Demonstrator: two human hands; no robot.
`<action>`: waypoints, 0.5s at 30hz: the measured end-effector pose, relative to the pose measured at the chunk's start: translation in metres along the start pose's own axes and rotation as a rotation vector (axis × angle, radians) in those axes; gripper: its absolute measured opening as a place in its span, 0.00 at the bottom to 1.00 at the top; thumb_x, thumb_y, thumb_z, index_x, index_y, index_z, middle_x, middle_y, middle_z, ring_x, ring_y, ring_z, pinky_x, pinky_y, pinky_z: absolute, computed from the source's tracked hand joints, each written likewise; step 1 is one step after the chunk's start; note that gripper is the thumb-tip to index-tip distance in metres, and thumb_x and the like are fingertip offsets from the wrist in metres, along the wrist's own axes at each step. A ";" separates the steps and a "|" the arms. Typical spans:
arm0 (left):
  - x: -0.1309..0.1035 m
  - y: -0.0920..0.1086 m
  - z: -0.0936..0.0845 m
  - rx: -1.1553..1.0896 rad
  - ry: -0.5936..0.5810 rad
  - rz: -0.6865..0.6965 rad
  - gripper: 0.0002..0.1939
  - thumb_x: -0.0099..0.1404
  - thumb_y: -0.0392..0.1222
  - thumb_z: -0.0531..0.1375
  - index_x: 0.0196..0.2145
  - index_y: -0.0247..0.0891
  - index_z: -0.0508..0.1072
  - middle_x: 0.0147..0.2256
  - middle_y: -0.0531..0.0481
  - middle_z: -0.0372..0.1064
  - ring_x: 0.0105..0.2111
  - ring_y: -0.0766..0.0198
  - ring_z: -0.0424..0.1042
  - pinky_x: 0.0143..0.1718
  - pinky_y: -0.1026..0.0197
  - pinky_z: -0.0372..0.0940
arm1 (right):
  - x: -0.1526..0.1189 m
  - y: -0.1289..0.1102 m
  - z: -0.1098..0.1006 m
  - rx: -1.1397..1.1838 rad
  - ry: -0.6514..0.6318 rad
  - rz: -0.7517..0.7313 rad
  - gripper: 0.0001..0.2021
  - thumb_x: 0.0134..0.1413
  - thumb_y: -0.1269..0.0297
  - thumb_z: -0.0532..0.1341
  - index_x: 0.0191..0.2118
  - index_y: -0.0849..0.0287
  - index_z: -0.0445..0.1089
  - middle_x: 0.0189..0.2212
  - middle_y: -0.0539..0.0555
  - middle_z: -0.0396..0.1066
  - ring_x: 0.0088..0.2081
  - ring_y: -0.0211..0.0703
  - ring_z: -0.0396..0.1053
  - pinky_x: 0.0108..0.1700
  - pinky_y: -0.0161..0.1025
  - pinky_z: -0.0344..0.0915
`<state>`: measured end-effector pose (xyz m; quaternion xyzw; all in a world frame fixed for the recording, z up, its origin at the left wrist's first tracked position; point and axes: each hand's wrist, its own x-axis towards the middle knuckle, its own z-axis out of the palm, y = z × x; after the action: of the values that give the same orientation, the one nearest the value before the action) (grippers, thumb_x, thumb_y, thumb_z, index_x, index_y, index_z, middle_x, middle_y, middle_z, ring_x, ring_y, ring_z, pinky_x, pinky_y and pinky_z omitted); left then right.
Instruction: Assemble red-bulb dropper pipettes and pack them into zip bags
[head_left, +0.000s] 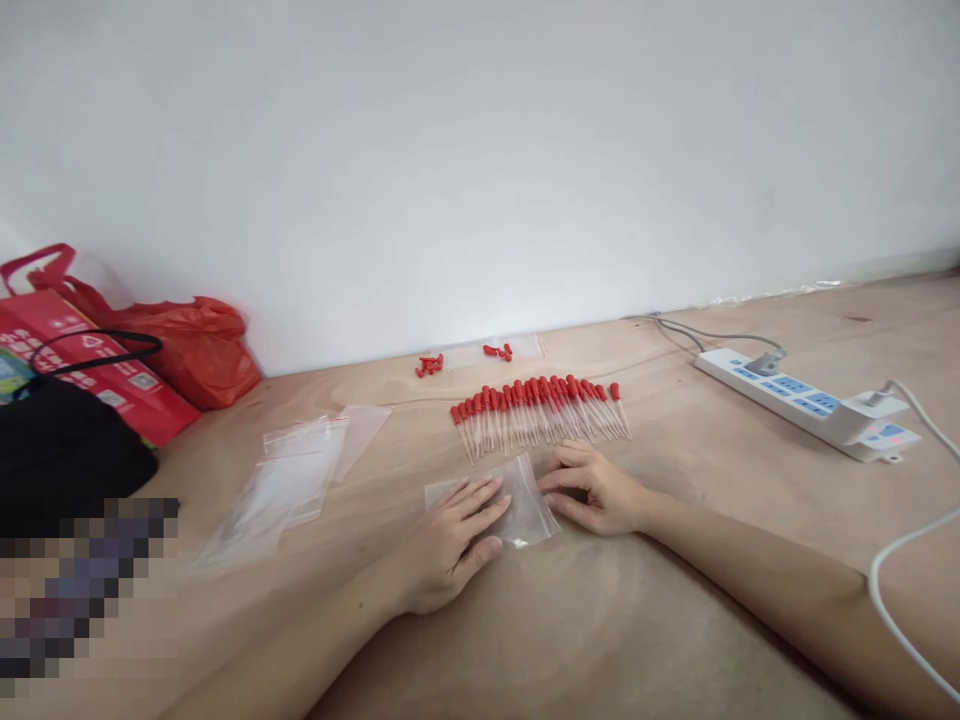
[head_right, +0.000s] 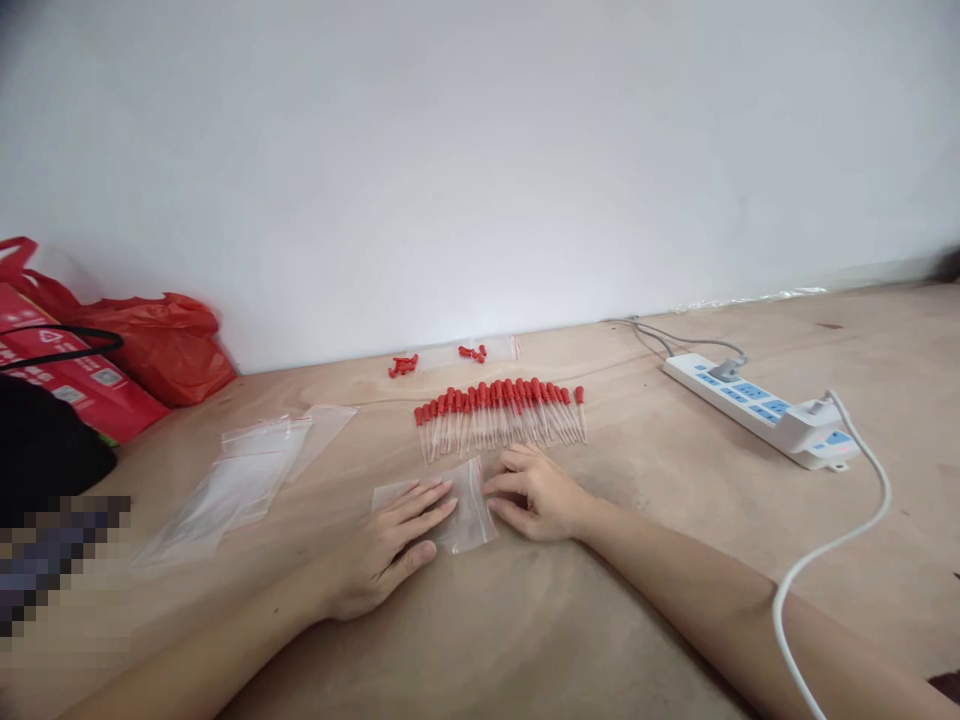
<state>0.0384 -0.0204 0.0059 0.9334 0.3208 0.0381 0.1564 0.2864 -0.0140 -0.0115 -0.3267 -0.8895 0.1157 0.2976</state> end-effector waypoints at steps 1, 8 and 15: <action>0.000 0.001 0.000 -0.011 0.009 -0.008 0.23 0.66 0.47 0.44 0.58 0.44 0.51 0.59 0.50 0.44 0.59 0.59 0.44 0.58 0.49 0.43 | 0.000 -0.002 -0.001 0.001 -0.008 -0.022 0.10 0.52 0.65 0.53 0.34 0.57 0.71 0.31 0.55 0.67 0.33 0.41 0.61 0.37 0.41 0.56; 0.001 0.004 0.000 -0.093 0.057 -0.078 0.28 0.64 0.51 0.48 0.59 0.41 0.48 0.59 0.48 0.45 0.58 0.55 0.45 0.57 0.50 0.48 | 0.003 -0.013 -0.004 0.139 -0.199 -0.224 0.18 0.51 0.57 0.53 0.47 0.57 0.65 0.41 0.57 0.67 0.46 0.45 0.62 0.49 0.45 0.52; -0.011 -0.008 -0.005 -0.109 -0.012 -0.077 0.26 0.66 0.47 0.44 0.60 0.46 0.41 0.60 0.52 0.40 0.59 0.58 0.43 0.57 0.51 0.46 | 0.005 -0.016 -0.004 0.068 -0.268 -0.217 0.24 0.40 0.50 0.62 0.47 0.48 0.66 0.53 0.58 0.56 0.52 0.49 0.57 0.54 0.53 0.41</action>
<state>0.0237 -0.0200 0.0086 0.9106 0.3531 0.0438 0.2104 0.2778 -0.0234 0.0007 -0.2002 -0.9469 0.1553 0.1978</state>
